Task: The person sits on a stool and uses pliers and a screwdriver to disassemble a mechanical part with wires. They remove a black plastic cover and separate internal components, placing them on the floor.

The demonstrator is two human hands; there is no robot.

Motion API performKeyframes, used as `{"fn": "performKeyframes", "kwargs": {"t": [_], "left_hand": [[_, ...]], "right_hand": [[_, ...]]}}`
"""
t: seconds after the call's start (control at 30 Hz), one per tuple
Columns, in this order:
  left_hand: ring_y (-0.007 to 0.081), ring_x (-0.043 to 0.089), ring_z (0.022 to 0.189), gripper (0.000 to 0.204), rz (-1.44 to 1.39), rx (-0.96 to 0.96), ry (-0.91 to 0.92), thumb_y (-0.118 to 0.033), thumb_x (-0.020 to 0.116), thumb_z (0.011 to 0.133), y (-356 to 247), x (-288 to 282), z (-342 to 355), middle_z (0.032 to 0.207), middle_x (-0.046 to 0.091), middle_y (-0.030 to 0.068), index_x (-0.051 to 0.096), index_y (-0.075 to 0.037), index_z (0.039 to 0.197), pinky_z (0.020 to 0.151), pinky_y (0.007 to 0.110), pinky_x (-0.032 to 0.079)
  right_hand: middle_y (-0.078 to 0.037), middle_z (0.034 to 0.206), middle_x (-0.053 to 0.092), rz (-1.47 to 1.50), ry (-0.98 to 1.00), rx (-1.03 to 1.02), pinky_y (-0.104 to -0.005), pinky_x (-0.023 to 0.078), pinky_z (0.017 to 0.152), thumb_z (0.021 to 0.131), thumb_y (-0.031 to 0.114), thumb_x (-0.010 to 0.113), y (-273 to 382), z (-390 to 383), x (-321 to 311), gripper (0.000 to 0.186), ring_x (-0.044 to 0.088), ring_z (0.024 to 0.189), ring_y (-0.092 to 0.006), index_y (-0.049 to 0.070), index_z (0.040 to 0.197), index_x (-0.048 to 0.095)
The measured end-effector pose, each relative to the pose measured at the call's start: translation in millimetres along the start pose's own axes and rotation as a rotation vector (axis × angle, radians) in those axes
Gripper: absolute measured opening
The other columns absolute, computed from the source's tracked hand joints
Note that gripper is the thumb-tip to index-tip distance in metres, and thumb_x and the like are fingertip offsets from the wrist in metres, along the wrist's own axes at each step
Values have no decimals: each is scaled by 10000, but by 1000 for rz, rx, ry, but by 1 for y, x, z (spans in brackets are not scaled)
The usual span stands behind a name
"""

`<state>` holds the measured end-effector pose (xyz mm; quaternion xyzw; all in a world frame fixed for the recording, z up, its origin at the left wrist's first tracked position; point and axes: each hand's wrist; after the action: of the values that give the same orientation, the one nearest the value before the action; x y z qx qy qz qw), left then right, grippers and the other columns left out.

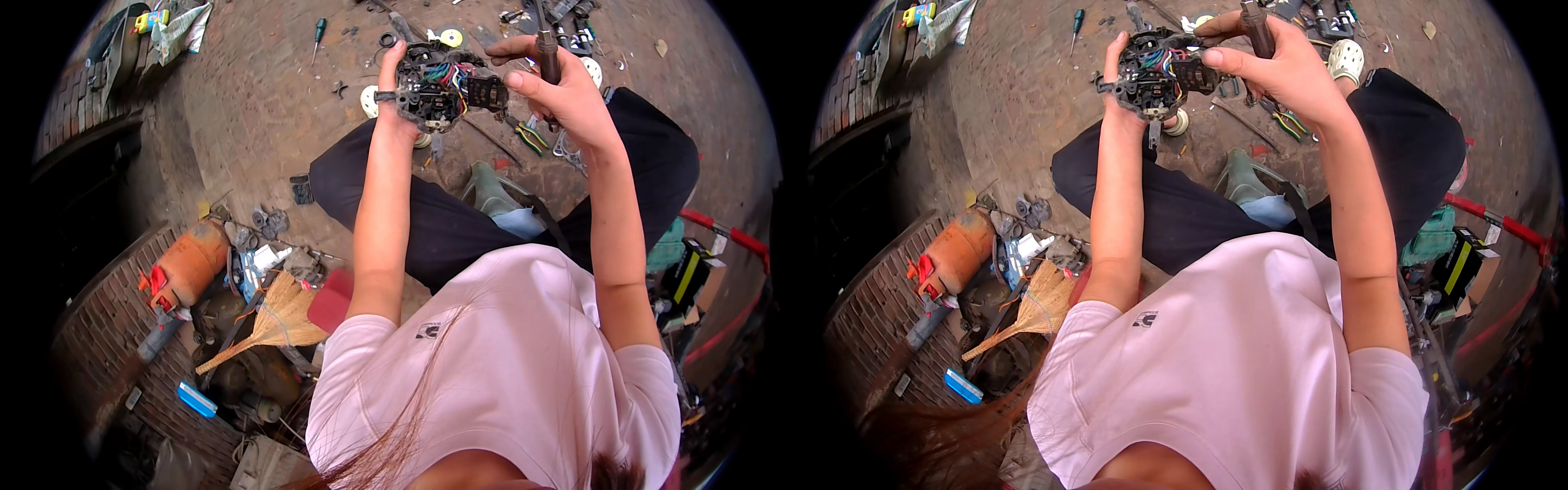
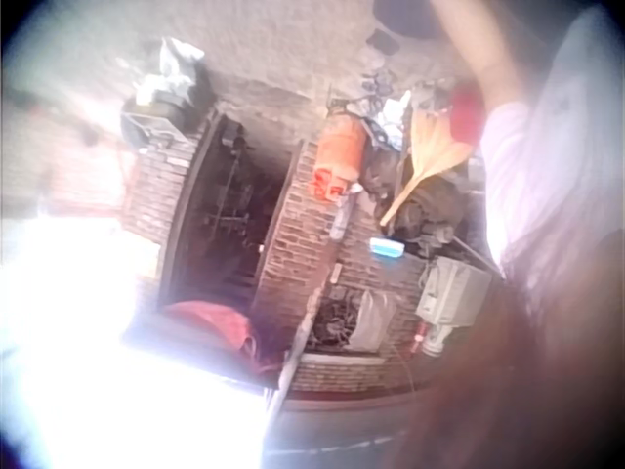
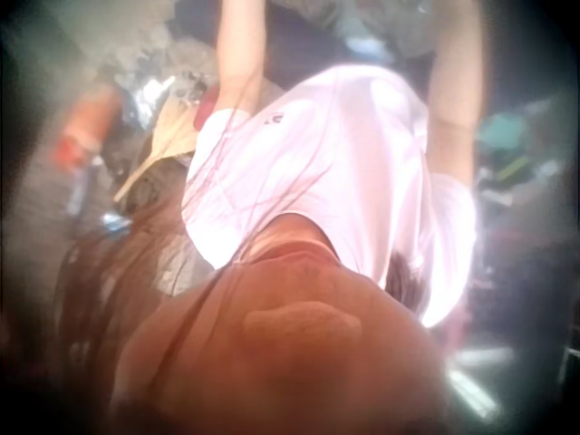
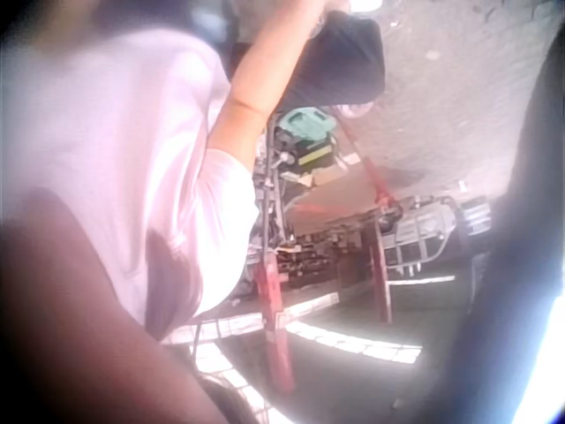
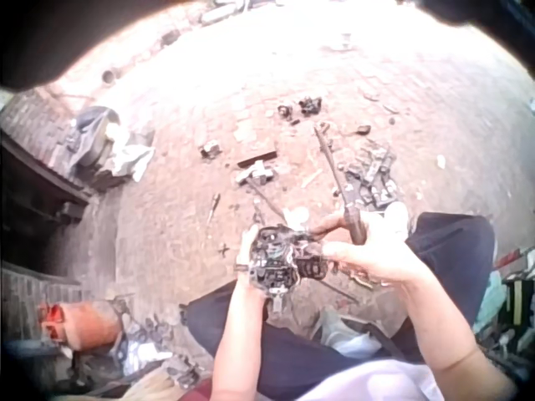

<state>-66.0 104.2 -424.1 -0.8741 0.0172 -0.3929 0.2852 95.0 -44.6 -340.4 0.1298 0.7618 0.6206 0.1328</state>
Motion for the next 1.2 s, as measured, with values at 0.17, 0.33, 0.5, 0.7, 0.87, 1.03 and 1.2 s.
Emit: {"fn": "performKeyframes", "kwargs": {"t": [0.17,0.33,0.5,0.7,0.87,1.03,1.2], "left_hand": [[305,679,853,623,63,-24,21,-566,555,821,-1,8,-3,1019,681,170,615,-27,1128,744,453,564],[290,680,864,660,120,-92,61,-571,553,815,-1,12,0,1043,677,170,597,-21,1178,755,443,568],[272,684,806,571,69,-128,56,-514,530,870,-4,14,8,1006,682,158,613,-11,1128,715,399,587],[251,690,794,456,133,-210,100,-426,552,905,-19,21,33,941,695,152,634,-6,1062,716,382,596],[245,690,807,408,383,-119,10,-329,609,873,-29,24,64,942,695,152,627,26,1074,738,379,588],[185,667,876,440,668,-2,63,-272,650,814,-34,49,84,1002,678,108,600,34,1126,784,312,538],[149,630,929,489,670,86,184,-242,723,776,-20,39,93,1016,667,82,577,15,1165,845,324,507]], "right_hand": [[79,587,430,-245,28,-20,-203,325,447,860,265,668,14,17,-4,332,412,472,-22,108,1153,660],[0,690,548,-503,322,-249,-240,426,522,823,82,606,6,47,-11,369,517,561,-69,46,1190,618],[-95,950,649,-478,576,-236,-291,505,720,774,23,636,2,70,-19,367,628,812,-151,-1,1139,604],[-128,883,575,-573,523,-550,-390,443,714,690,105,768,-29,100,-38,388,571,823,-329,-8,1005,572],[-156,822,594,-551,429,-513,-411,446,658,721,193,770,-44,117,-61,363,585,764,-358,2,975,596],[-139,812,587,-669,430,-410,-428,453,651,680,116,732,-37,121,-85,294,594,773,-357,13,894,558],[-101,808,568,-734,528,-333,-419,467,639,647,80,722,-38,115,-102,304,602,771,-334,39,867,515]]}}
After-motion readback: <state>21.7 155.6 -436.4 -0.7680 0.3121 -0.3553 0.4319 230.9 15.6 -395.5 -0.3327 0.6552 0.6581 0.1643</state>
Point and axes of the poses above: each hand's wrist, its own z-axis towards the middle knuckle, its own x-axis out of the palm, y = z × x
